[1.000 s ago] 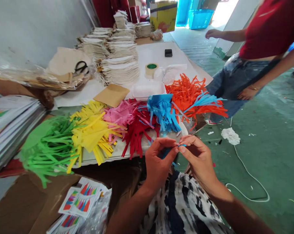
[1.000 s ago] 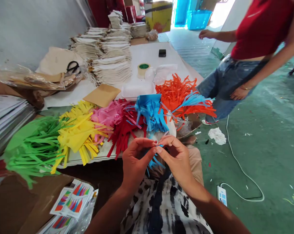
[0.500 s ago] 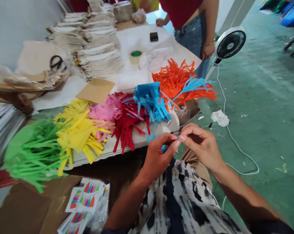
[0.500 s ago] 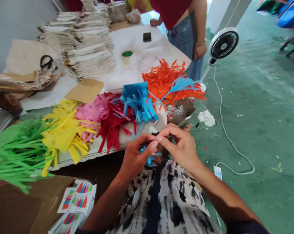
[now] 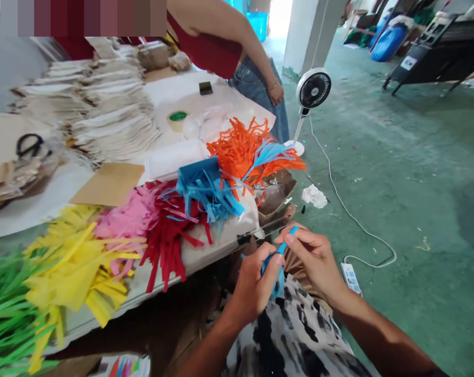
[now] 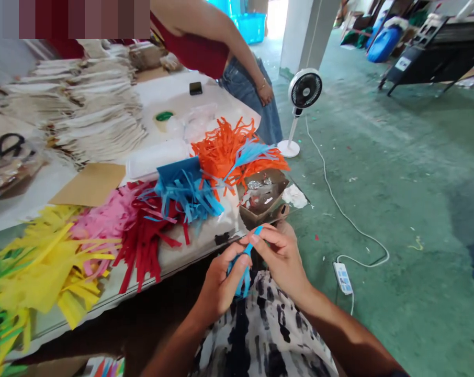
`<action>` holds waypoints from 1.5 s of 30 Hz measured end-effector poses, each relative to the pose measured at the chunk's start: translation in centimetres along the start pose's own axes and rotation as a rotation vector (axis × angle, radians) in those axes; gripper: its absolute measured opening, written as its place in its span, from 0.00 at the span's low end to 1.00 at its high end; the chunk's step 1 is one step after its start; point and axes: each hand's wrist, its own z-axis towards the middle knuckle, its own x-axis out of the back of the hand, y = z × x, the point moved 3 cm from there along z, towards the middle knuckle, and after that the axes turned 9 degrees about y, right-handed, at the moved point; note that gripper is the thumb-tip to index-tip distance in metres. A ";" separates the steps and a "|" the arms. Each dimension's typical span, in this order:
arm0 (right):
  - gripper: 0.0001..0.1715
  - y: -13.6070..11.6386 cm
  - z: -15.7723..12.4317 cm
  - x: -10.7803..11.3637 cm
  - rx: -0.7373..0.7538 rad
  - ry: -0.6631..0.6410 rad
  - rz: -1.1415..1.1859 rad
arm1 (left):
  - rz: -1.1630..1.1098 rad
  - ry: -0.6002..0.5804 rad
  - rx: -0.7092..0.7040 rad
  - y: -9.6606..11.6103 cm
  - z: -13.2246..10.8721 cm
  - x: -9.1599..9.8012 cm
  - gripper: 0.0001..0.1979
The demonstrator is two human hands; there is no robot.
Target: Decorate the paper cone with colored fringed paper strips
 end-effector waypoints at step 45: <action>0.12 0.3 9.3 -21.2 1.041 -0.847 -0.723 | 1.133 0.699 -0.413 -3.2 0.4 22.3 0.13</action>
